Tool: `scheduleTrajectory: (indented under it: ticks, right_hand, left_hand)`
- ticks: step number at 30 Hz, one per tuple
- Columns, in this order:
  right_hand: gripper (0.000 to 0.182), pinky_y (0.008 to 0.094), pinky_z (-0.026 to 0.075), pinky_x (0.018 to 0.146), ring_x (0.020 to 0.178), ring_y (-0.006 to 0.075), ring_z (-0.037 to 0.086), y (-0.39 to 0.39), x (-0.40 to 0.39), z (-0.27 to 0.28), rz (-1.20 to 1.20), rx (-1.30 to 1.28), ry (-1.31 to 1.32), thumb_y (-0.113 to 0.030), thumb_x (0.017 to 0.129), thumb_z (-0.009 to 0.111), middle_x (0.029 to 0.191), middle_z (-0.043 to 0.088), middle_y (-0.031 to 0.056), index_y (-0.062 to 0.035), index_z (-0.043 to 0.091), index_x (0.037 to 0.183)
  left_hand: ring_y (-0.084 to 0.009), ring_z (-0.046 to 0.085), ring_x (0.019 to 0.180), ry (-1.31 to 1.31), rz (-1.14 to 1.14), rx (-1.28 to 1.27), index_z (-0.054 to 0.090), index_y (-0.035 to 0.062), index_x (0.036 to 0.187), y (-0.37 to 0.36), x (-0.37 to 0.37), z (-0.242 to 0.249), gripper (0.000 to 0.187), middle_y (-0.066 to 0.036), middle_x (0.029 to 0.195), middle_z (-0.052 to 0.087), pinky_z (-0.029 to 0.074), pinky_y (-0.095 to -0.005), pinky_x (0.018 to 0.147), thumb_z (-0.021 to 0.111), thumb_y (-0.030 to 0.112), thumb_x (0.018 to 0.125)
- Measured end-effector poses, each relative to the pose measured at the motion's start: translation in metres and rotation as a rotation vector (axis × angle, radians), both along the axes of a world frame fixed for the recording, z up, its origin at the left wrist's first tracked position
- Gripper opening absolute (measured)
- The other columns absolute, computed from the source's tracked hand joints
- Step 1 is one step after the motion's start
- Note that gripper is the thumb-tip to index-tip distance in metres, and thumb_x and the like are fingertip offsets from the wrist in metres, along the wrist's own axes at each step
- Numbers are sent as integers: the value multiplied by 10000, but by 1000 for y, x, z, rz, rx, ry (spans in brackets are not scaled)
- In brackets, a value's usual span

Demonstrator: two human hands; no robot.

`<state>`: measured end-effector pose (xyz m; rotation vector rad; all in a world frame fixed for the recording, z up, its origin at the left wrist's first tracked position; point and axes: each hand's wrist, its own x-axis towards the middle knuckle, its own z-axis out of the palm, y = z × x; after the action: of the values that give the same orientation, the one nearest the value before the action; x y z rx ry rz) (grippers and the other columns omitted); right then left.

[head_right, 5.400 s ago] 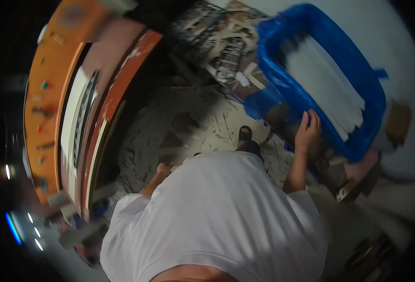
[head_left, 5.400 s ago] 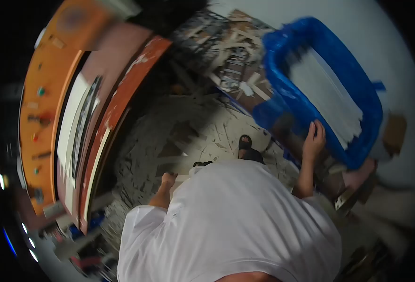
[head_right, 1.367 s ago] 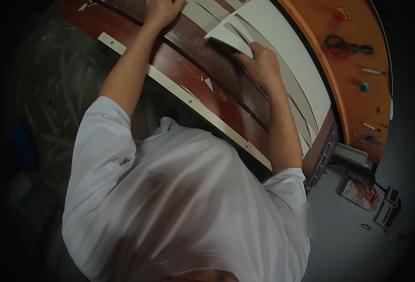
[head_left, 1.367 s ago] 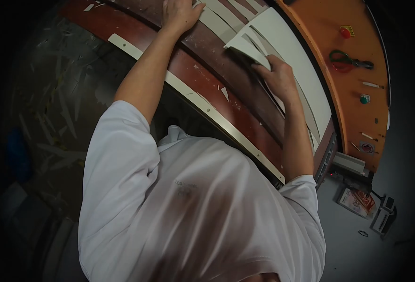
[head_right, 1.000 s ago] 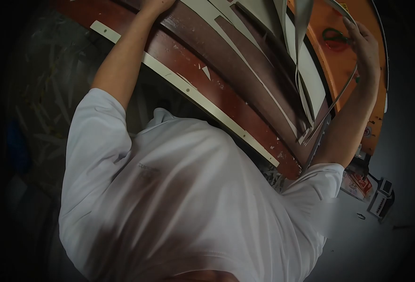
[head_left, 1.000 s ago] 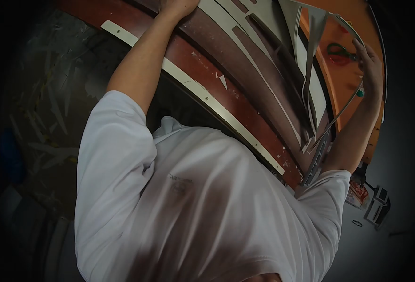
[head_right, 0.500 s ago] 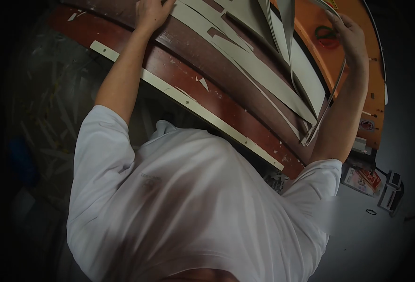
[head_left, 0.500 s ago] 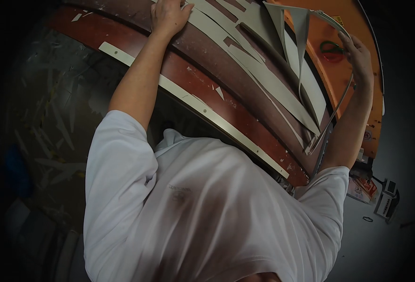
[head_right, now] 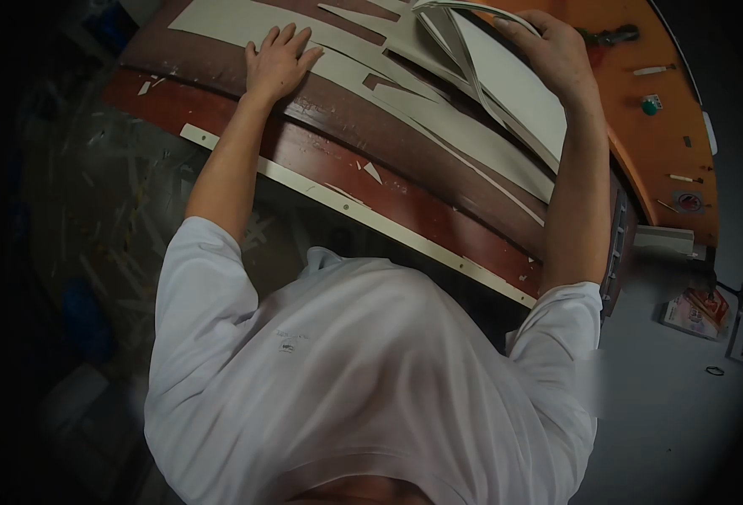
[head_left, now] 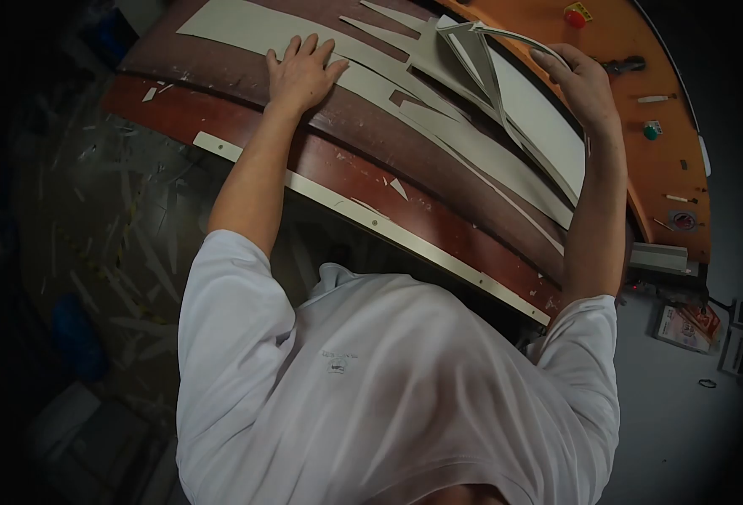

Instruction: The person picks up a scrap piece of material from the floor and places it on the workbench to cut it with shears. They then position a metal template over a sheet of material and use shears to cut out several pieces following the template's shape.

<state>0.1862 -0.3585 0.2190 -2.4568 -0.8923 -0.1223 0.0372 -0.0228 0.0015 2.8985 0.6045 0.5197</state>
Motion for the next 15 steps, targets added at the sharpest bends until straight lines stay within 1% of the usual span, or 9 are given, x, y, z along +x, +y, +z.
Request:
scheduleTrajectory:
  ticks: [2,4,5,6,7,9,11,14,15]
  right_hand:
    - [475,355,513,707,757,185,656,4,-8,-10,21,-91,14,-477,914,712,854,715,94,-44,749,1106]
    - [469,397,523,730,787,269,699,12,-24,-27,86,-120,24,-461,897,718,868,731,169,-35,750,1090]
    - [479,420,534,780,831,328,709,15,-35,-39,89,-156,61,-462,900,708,905,737,186,-26,748,1095]
    - [516,431,545,826,884,357,713,11,-36,-61,165,-137,-19,-480,902,702,930,745,183,-18,734,1129]
    - [569,440,537,904,998,371,694,11,-52,-61,127,-260,73,-509,901,697,1051,734,186,-20,704,1192]
    - [585,441,511,974,1089,368,661,-11,-73,-81,145,-205,17,-511,917,677,1175,699,184,-24,673,1241]
    - [518,430,512,980,1128,360,644,-46,-79,-89,53,-179,56,-465,955,656,1289,650,169,-57,657,1274]
    - [476,421,518,958,1121,357,652,-135,-69,-110,-157,11,45,-393,957,672,1297,647,159,-45,647,1281]
    - [459,431,511,976,1131,371,644,-172,-63,-120,-255,41,-3,-357,955,677,1282,650,178,-21,650,1267]
  left_hand:
    - [-286,326,1489,3,5,0,509,257,1478,1,0,-3,607,-37,1588,415,197,-665,1174,499,603,980]
    - [-291,329,1487,6,2,-5,516,252,1473,2,1,-3,598,-44,1582,420,187,-664,1178,499,597,985]
    - [-296,327,1487,12,1,-6,519,250,1471,2,1,-3,593,-50,1583,418,182,-663,1178,496,595,989]
    - [-302,325,1488,16,-10,-9,522,247,1470,2,0,-2,589,-56,1584,416,178,-663,1178,494,592,993]
    - [-307,323,1490,22,-20,-9,520,246,1473,2,0,0,592,-61,1588,412,175,-666,1177,495,593,994]
    - [-314,321,1492,31,-37,6,516,244,1479,5,2,-3,595,-65,1592,409,171,-670,1175,500,591,996]
    - [-315,325,1491,33,-39,18,509,244,1484,8,3,-7,596,-65,1589,414,168,-676,1172,504,588,997]
    - [-320,348,1480,-2,-55,-9,521,216,1477,20,5,-16,601,-76,1577,431,167,-679,1168,498,586,1003]
    - [-326,355,1475,3,-43,-65,532,196,1468,24,7,-15,603,-94,1575,430,164,-687,1162,496,582,1006]
